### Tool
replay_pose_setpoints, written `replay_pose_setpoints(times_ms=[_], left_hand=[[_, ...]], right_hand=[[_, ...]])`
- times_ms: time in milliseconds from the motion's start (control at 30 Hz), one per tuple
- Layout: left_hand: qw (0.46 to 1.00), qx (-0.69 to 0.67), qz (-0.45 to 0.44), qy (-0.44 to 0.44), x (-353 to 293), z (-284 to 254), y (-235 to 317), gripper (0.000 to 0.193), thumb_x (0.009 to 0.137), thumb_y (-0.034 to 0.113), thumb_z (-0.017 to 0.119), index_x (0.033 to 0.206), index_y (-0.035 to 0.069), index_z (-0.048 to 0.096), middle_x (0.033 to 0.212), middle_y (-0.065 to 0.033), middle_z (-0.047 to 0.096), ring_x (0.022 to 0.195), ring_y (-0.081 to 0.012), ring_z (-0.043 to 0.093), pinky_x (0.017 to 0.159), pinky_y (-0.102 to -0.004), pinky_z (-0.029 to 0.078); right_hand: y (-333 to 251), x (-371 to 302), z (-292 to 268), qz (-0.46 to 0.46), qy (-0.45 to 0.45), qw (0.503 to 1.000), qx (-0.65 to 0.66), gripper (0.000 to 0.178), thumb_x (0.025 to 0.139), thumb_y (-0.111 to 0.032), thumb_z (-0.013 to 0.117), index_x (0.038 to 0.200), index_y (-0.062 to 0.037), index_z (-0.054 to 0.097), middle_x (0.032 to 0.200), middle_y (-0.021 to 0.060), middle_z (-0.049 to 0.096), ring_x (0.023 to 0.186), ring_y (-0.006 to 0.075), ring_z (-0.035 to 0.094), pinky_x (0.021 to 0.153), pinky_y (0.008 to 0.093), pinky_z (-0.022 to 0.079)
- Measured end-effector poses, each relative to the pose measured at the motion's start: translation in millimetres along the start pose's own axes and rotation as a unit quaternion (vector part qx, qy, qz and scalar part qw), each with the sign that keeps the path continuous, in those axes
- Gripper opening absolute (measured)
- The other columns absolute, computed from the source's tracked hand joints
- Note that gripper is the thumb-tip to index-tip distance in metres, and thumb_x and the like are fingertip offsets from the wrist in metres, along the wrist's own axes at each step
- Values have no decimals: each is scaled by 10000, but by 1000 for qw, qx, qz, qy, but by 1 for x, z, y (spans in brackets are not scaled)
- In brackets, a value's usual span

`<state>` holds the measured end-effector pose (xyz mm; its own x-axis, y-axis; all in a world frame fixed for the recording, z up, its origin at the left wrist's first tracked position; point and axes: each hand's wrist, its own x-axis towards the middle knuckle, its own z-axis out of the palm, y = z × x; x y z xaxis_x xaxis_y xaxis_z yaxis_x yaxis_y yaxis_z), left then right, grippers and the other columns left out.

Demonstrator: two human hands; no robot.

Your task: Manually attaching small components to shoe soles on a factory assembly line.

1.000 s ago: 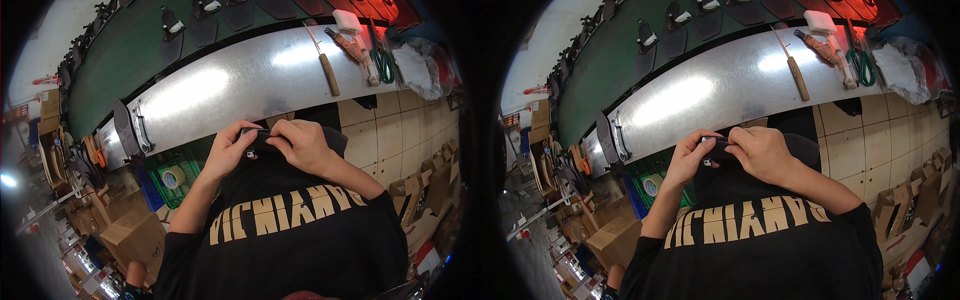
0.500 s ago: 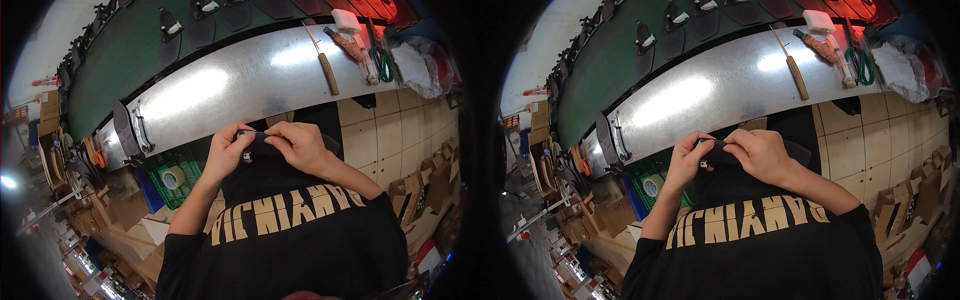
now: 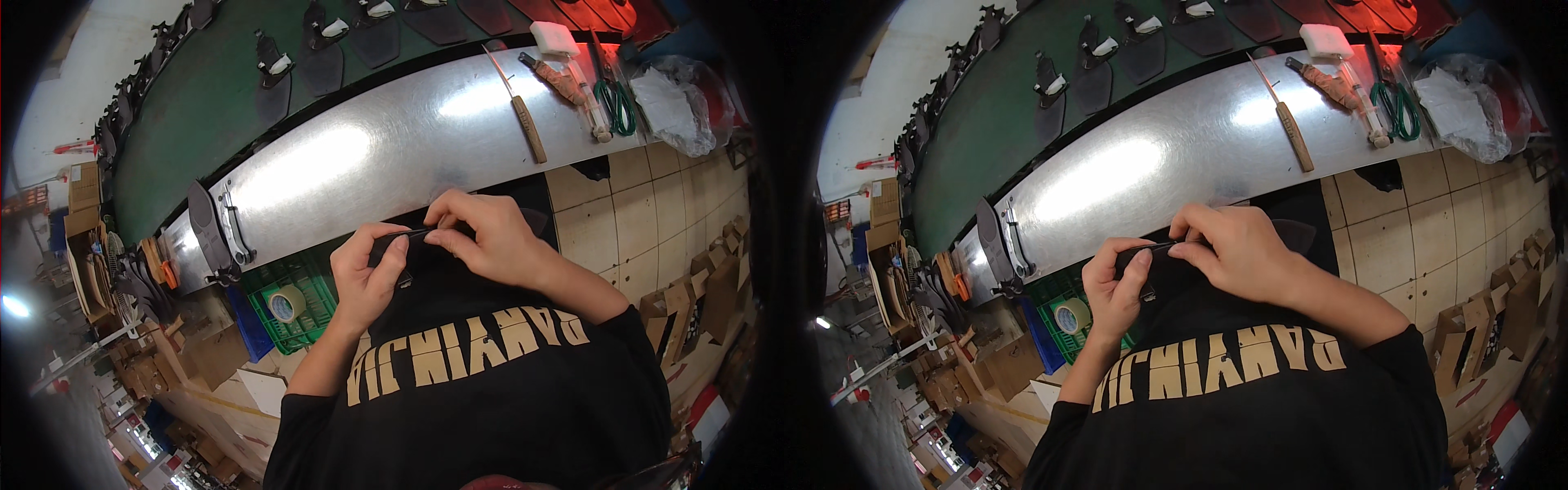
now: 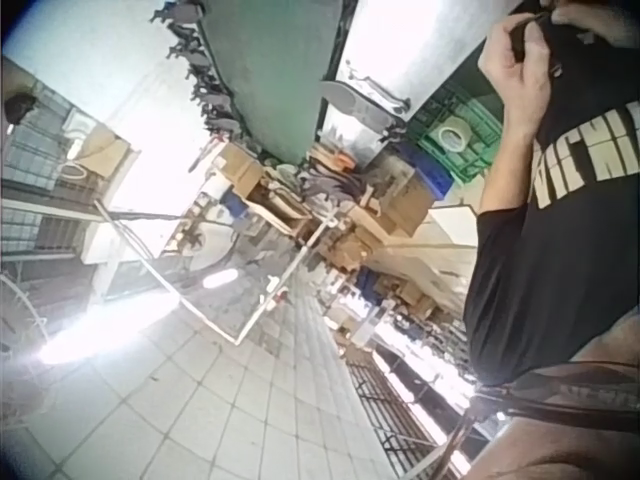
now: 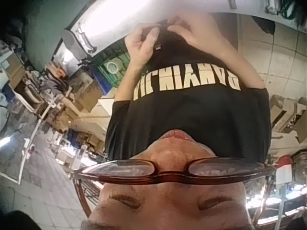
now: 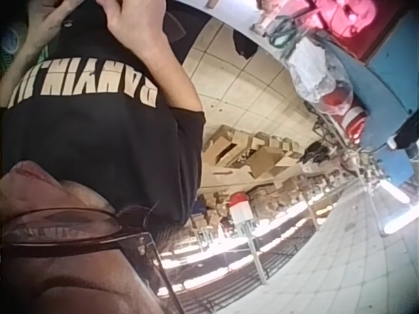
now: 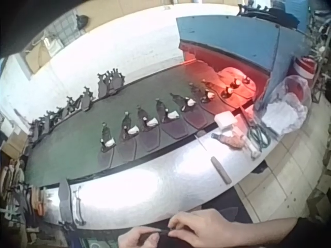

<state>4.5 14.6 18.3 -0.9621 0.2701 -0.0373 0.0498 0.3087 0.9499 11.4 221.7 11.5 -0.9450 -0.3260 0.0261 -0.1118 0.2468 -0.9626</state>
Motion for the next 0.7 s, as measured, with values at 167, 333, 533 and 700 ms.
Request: replay_pose_setpoints(times_ms=[167, 333, 533, 700], left_hand=[[989, 64, 102, 91, 4, 10, -1, 119, 876, 53, 661, 955, -35, 669, 726, -29, 637, 635, -54, 544, 585, -201, 436], [990, 34, 60, 120, 5, 10, -5, 120, 878, 52, 662, 955, -40, 670, 732, -26, 649, 648, -49, 551, 595, -203, 445], [995, 7, 31, 92, 8, 9, -9, 117, 890, 61, 655, 961, -30, 672, 703, 1, 626, 635, -36, 528, 586, -193, 427], [998, -22, 2, 61, 3, 4, -13, 110, 892, 60, 649, 962, -22, 673, 699, 10, 618, 625, -28, 513, 573, -188, 410]], right_hand=[[-7, -3, 12, -138, 178, 955, -190, 169, 782, -85, 731, 830, -71, 570, 661, 64, 582, 612, 258, 596, 559, 365, 449], [-1, 0, 18, -180, 201, 938, -216, 159, 769, -73, 730, 867, -72, 604, 669, 42, 591, 615, 226, 590, 567, 340, 437], [9, 3, 19, -177, 202, 938, -218, 144, 775, -91, 737, 904, -75, 673, 710, 38, 647, 619, 204, 609, 570, 329, 441], [11, 1, 19, -128, 182, 960, -172, 102, 787, -113, 739, 867, -84, 682, 713, 59, 664, 623, 220, 633, 583, 331, 467]])
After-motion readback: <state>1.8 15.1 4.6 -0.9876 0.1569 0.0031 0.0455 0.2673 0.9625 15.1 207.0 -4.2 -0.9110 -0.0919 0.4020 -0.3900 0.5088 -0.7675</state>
